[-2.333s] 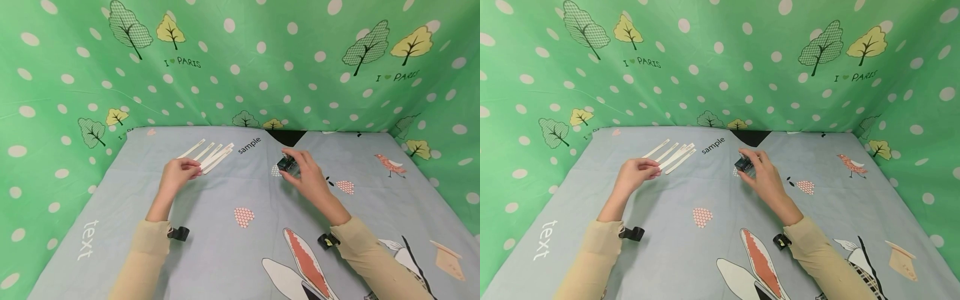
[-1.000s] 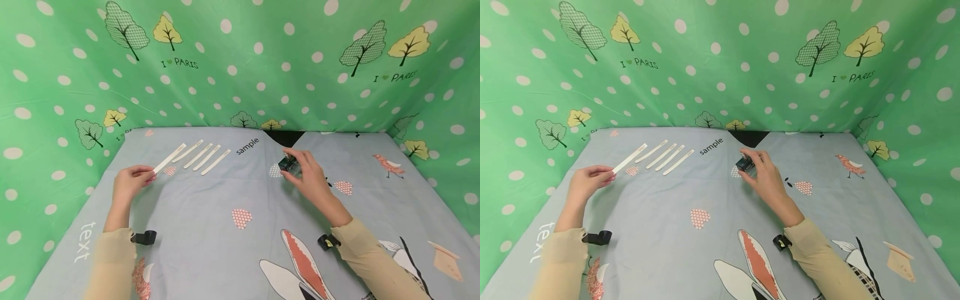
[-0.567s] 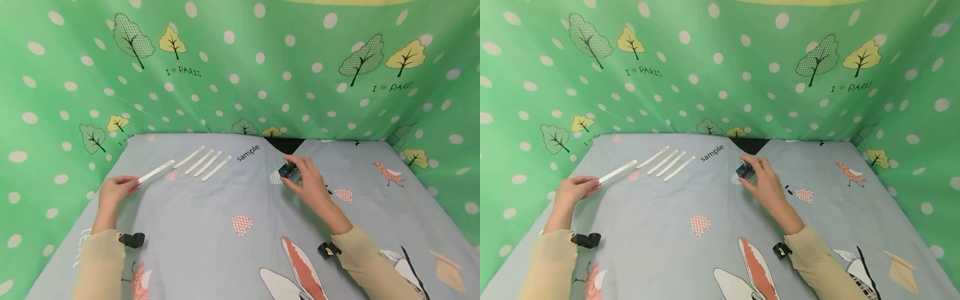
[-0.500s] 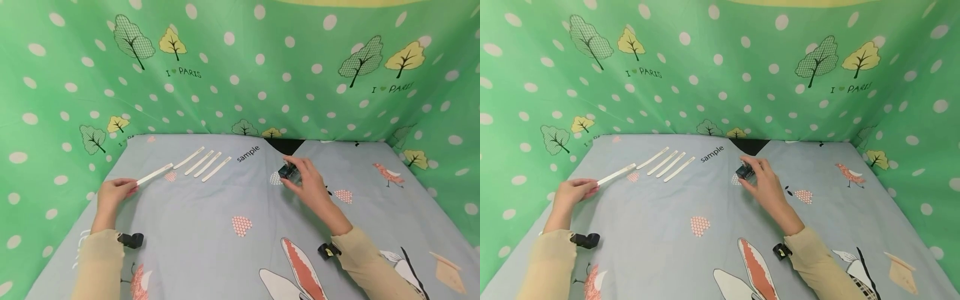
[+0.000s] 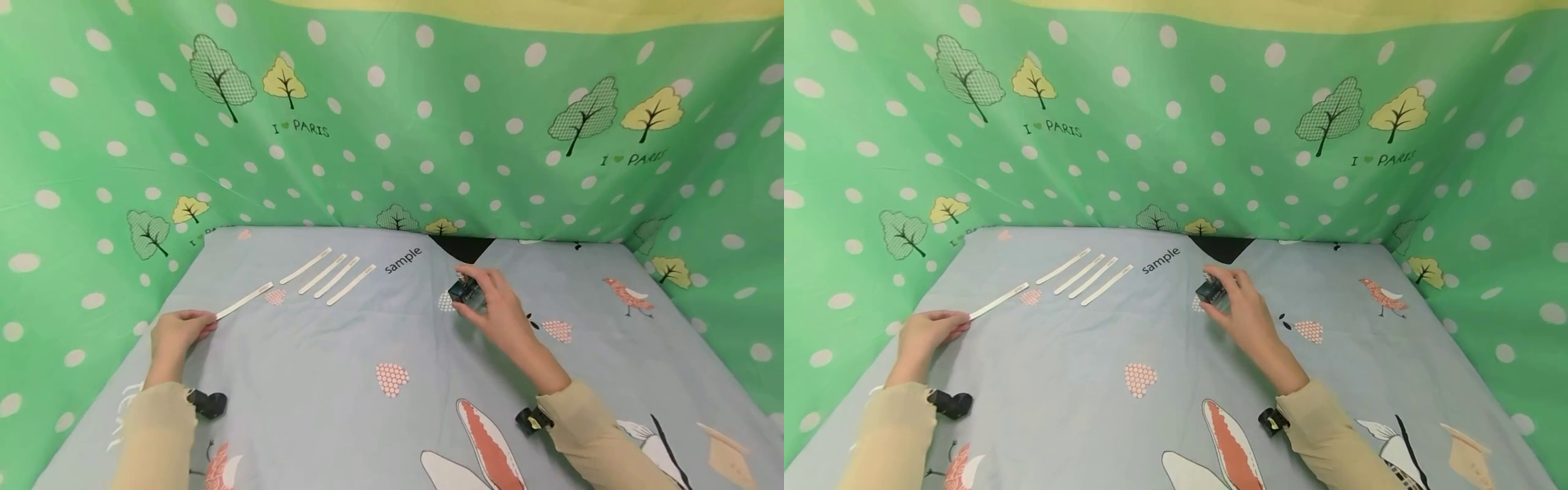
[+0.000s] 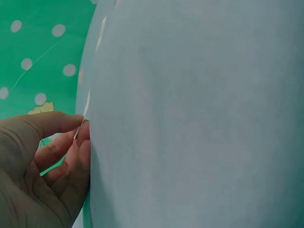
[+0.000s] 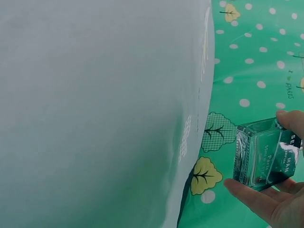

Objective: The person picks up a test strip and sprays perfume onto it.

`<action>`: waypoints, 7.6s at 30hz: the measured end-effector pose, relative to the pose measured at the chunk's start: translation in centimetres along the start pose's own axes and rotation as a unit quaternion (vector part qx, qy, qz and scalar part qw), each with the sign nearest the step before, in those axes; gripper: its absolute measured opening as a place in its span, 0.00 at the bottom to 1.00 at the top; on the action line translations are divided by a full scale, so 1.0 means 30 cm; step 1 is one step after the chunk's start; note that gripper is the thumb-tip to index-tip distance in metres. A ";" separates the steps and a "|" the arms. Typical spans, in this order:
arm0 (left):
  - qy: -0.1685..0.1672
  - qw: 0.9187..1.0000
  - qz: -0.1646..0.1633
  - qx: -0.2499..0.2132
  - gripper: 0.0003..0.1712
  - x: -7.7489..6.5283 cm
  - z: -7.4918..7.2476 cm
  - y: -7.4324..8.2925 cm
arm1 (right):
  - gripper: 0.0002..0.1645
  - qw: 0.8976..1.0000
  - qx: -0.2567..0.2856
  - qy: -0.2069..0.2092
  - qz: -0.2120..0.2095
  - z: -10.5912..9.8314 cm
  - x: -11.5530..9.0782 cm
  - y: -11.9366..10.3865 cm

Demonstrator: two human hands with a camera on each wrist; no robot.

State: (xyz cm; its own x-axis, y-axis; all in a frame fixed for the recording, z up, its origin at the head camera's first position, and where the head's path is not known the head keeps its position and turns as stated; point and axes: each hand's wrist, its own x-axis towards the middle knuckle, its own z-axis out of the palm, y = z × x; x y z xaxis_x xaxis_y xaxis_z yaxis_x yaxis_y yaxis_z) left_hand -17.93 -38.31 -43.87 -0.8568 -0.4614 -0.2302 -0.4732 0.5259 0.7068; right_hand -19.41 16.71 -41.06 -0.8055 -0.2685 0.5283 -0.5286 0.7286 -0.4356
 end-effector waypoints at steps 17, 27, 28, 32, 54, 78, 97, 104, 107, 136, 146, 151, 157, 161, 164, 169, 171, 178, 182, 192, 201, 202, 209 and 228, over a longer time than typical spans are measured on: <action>0.009 0.996 0.019 0.081 0.21 -0.053 -0.011 -0.030 | 0.39 0.999 0.020 -0.021 0.018 0.001 -0.028 -0.041; 0.040 0.986 0.033 0.160 0.18 -0.033 -0.011 0.048 | 0.39 1.000 0.018 -0.004 0.012 -0.045 -0.006 -0.007; 0.043 0.986 0.032 0.159 0.18 -0.032 -0.011 0.055 | 0.39 1.000 0.017 -0.003 0.012 -0.048 -0.005 -0.004; 0.050 0.986 0.035 0.155 0.19 -0.029 -0.012 0.080 | 0.40 1.000 0.019 -0.001 0.017 -0.059 -0.003 0.006; 0.047 0.984 0.143 0.096 0.21 -0.075 0.059 0.310 | 0.39 1.000 0.026 0.009 0.016 -0.059 -0.008 0.002; 0.005 0.983 0.175 0.048 0.20 -0.089 0.207 0.404 | 0.39 1.000 0.023 -0.003 0.018 -0.049 -0.021 0.001; -0.012 0.981 0.193 0.026 0.20 -0.085 0.313 0.462 | 0.39 1.000 0.023 -0.005 0.010 -0.040 -0.021 0.001; -0.021 0.981 0.193 0.028 0.19 -0.086 0.351 0.473 | 0.39 1.000 0.027 -0.007 0.006 -0.035 -0.022 0.001; -0.028 0.980 0.193 0.025 0.19 -0.086 0.366 0.476 | 0.39 1.000 0.027 -0.010 0.009 -0.035 -0.023 0.000; -0.064 0.977 0.203 0.024 0.17 -0.100 0.466 0.465 | 0.38 0.999 0.030 -0.011 0.006 -0.028 -0.031 0.005; -0.076 0.977 0.198 0.032 0.17 -0.109 0.485 0.456 | 0.38 0.999 0.030 -0.016 0.013 -0.032 -0.034 0.006; -0.072 0.978 0.194 0.032 0.16 -0.113 0.492 0.450 | 0.38 0.999 0.031 -0.016 0.009 -0.031 -0.034 0.002; -0.076 0.978 0.190 0.032 0.15 -0.115 0.502 0.440 | 0.38 1.000 0.024 -0.017 0.007 -0.027 -0.034 0.002; -0.075 0.979 0.188 0.037 0.15 -0.111 0.514 0.438 | 0.39 1.000 0.022 -0.020 0.009 -0.027 -0.033 0.002; -0.068 0.979 0.188 0.045 0.14 -0.111 0.522 0.440 | 0.39 0.999 0.023 -0.020 0.011 -0.028 -0.033 0.001; -0.057 0.979 0.181 0.073 0.12 -0.123 0.531 0.450 | 0.38 0.999 0.024 -0.020 0.013 -0.029 -0.030 -0.003; -0.057 0.978 0.178 0.089 0.12 -0.129 0.534 0.454 | 0.38 0.999 0.024 -0.020 0.012 -0.028 -0.030 -0.004; -0.059 0.976 0.175 0.119 0.11 -0.140 0.541 0.463 | 0.39 0.999 0.023 -0.021 0.009 -0.027 -0.032 -0.008; -0.060 0.975 0.178 0.119 0.11 -0.139 0.540 0.465 | 0.38 0.999 0.024 -0.021 0.010 -0.029 -0.033 -0.009; -0.068 0.975 0.178 0.112 0.10 -0.145 0.533 0.471 | 0.38 0.999 0.023 -0.019 0.012 -0.031 -0.033 -0.011; -0.073 0.974 0.192 0.091 0.10 -0.166 0.520 0.491 | 0.38 0.999 0.026 -0.018 0.014 -0.033 -0.031 -0.009; -0.074 0.974 0.194 0.090 0.10 -0.169 0.519 0.494 | 0.38 0.999 0.026 -0.018 0.014 -0.032 -0.030 -0.009; -0.078 0.971 0.216 0.069 0.09 -0.193 0.508 0.513 | 0.38 0.999 0.029 -0.013 0.012 -0.030 -0.028 -0.008; -0.102 0.961 0.255 0.028 0.09 -0.262 0.484 0.574 | 0.38 0.999 0.034 -0.015 0.011 -0.020 -0.014 -0.012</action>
State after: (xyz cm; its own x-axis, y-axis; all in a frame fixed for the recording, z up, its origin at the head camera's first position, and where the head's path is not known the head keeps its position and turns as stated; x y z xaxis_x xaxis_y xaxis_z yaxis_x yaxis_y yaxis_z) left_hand -22.33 -15.26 -39.62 -0.9999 0.0131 0.0066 0.0138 0.6865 0.7270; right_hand -18.73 16.94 -40.69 -0.8239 -0.2730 0.4967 -0.5273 0.6904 -0.4952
